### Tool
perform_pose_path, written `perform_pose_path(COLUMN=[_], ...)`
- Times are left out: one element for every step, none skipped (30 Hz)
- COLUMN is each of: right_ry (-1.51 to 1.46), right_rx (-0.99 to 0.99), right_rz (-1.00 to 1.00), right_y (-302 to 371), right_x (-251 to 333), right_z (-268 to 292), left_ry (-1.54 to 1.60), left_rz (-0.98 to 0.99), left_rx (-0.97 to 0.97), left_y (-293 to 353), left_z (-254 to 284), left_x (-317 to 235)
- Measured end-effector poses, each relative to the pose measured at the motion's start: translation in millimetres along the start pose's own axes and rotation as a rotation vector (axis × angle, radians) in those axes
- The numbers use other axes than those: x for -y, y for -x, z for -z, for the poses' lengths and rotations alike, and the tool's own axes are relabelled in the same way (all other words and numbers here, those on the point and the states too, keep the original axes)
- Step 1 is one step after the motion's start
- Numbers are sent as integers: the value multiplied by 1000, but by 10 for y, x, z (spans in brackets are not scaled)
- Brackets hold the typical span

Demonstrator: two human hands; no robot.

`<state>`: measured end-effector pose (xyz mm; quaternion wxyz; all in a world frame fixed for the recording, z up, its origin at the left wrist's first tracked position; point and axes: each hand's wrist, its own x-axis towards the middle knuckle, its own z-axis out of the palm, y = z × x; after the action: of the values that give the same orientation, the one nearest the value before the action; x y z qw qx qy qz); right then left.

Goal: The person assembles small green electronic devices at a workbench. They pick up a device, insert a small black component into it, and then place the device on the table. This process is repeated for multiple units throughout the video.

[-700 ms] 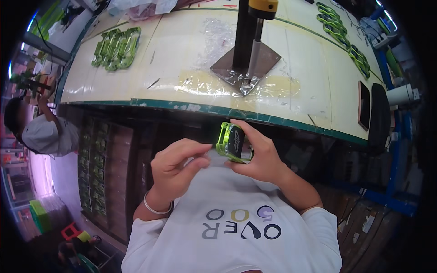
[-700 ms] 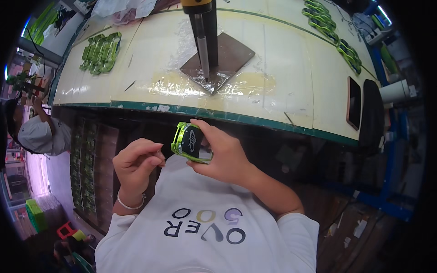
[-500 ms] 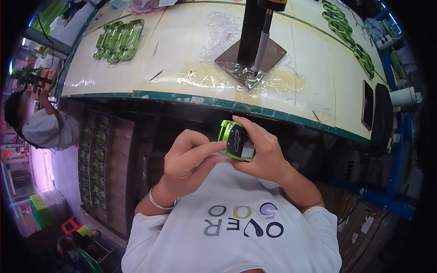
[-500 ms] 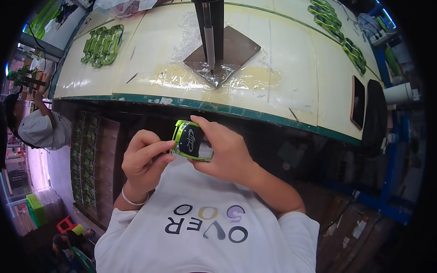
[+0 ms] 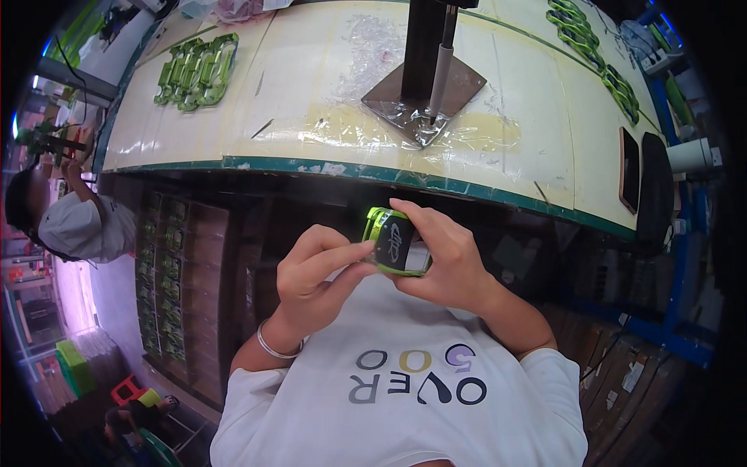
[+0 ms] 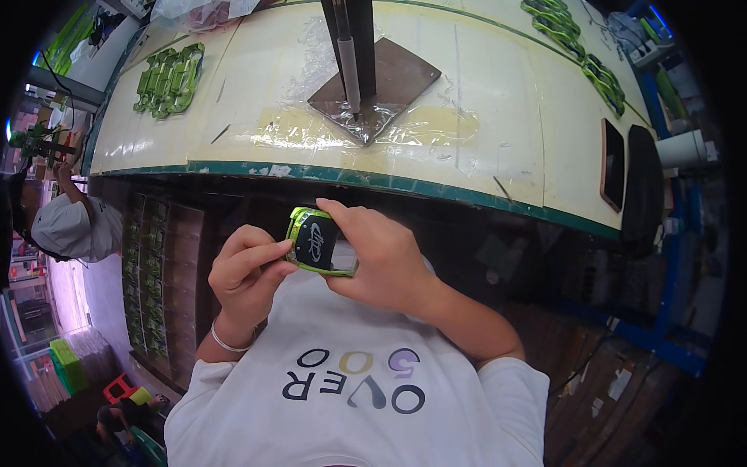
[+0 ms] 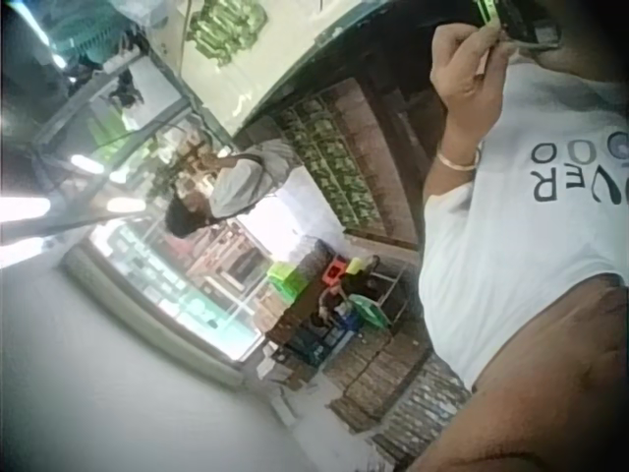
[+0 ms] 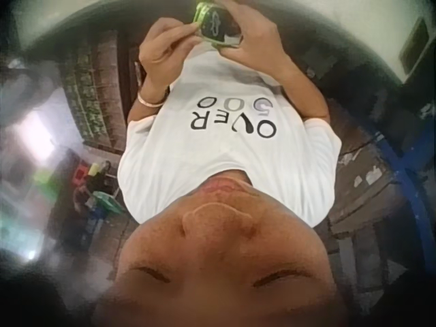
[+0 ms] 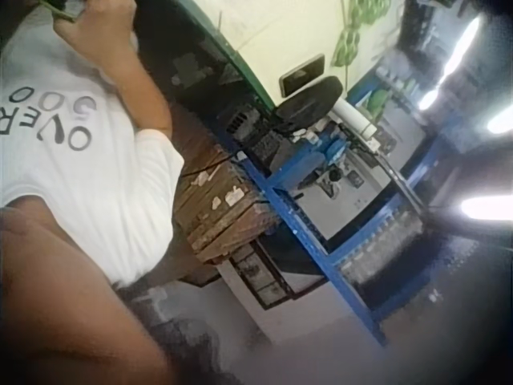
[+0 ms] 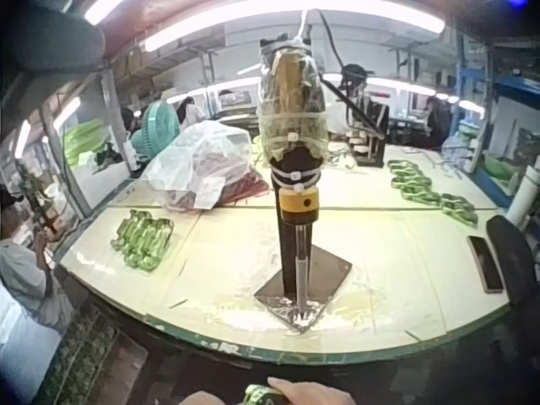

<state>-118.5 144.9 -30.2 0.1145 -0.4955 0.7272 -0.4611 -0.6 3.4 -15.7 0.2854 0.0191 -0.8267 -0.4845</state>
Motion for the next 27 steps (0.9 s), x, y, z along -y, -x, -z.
perform_pose_path(right_ry=[-15, -30, -12, 6, 24, 11, -3, -16, -44, -60, -76, -85, -93, -101, -99, -95, -92, -29, 26, 80, 111, 94, 76, 64, 102, 139, 169], right_rx=[-17, -34, -27, -20, -14, -6, 1, 6, -7, -27, -48, -48, -41, -35, -40, -46, -52, -64, -68, -72, -52, -39, -25, -14, -73, -130, -180], right_rz=[9, 18, 15, 12, 8, -12, -33, -54, -56, -64, -72, -80, -109, -138, -148, -159, -172, -188, -200, -213, -206, -209, -211, -213, -123, -31, 65], right_y=[1, 3, 3, 5, 9, 10, 17, 27, 39, 59, 80, 107, 131, 162, 188, 221, 243, 253, 254, 261, 285, 304, 328, 356, 360, 334, 309], right_x=[-6, -8, -13, -18, -21, -25, -23, -18, -35, -55, -75, -97, -124, -152, -168, -182, -185, -169, -130, -110, -112, -113, -110, -118, -154, -239, -327], right_z=[-19, -28, -28, -22, -21, -8, -1, 3, -5, -32, -67, -111, -149, -170, -198, -218, -217, -208, -198, -178, -173, -146, -105, -41, 80, 287, 502], left_ry=[22, 43, -1, -45, -89, -181, -272, -362, -432, -491, -549, -569, -592, -616, -608, -544, -478, -408, -272, -8, 258, 524, 889, 921, 952, 983, 960], left_rz=[8, 16, -22, -61, -99, -180, -263, -347, -352, -366, -381, -377, -372, -368, -323, -261, -198, -129, 66, 231, 402, 573, 687, 728, 770, 813, 839], left_rx=[-6, -13, 8, 28, 50, 89, 127, 165, 196, 226, 255, 268, 286, 304, 313, 260, 211, 163, 80, -14, -109, -203, -101, -89, -85, -81, -30], left_y=[11, 15, 12, 3, -1, -27, -47, -56, -53, -28, -5, 5, 9, 15, 37, 60, 86, 141, 241, 246, 277, 288, 299, 245, 181, 141, 147], left_z=[-6, -8, -2, 10, 26, 32, 42, 51, 41, 23, 7, -20, -32, -55, -67, -76, -89, -124, -183, -316, -466, -549, -553, -580, -583, -593, -576], left_x=[15, 20, 26, 29, 28, 25, 16, 14, 9, -12, -31, -25, -21, -20, -21, 31, 120, 206, 215, 226, 220, 214, 217, 193, 128, 95, 126])
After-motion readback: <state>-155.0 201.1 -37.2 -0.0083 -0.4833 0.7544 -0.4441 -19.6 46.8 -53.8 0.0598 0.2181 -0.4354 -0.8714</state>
